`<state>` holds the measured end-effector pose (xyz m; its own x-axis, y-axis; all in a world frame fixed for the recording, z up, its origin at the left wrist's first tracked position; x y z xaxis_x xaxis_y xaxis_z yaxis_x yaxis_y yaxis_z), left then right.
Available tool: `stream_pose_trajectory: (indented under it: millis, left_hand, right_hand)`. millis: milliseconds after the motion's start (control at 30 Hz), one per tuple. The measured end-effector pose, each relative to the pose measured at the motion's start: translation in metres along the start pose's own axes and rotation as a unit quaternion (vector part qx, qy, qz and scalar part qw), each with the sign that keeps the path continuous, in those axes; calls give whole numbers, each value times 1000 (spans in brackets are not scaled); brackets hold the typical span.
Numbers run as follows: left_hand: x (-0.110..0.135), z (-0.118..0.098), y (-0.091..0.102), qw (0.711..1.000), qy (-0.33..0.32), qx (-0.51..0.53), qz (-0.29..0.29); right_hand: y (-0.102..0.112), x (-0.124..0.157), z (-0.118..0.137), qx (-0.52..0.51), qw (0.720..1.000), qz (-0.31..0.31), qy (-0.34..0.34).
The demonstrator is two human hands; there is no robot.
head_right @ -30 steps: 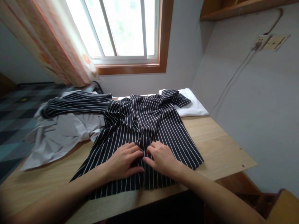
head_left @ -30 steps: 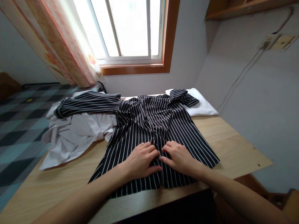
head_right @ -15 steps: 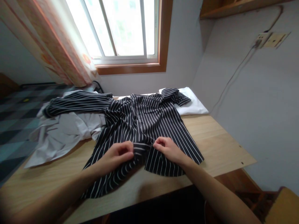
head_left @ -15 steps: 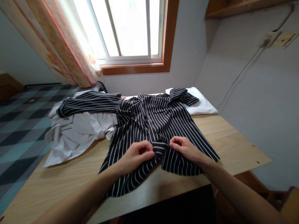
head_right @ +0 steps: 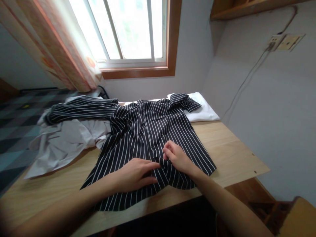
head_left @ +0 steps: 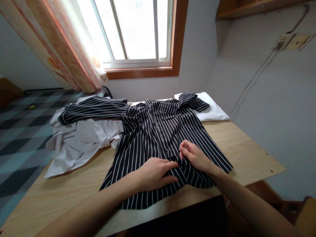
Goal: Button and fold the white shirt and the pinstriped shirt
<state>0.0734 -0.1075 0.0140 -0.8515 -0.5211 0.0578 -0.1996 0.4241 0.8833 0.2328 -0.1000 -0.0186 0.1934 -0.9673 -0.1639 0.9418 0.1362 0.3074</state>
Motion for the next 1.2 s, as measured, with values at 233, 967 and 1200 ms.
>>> stream_pose_trajectory:
  millis: [233, 967, 1200]
  left_hand:
    - [-10, 9, -17, 998, -13, -52, 23]
    - [-10, 27, 6, 983, 130, 111, -66]
    - [-16, 13, -12, 981, 176, -73, -47]
  right_hand:
    - [-23, 9, 21, 189, 973, 102, 77]
    - [5, 0, -12, 7, 992, 100, -79]
    - [12, 0, -8, 167, 985, 10, -54]
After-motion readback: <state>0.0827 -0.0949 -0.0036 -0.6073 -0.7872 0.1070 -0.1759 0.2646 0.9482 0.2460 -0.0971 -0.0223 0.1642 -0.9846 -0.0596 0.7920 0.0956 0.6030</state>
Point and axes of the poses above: each hand's wrist, its own x-axis away from the middle knuckle, its own y-axis out of the back of the hand, z = x × y, the point moved 5 cm from there along -x, towards the middle knuckle, and after that the axes turned 5 degrees about y, right-handed, at the moved point
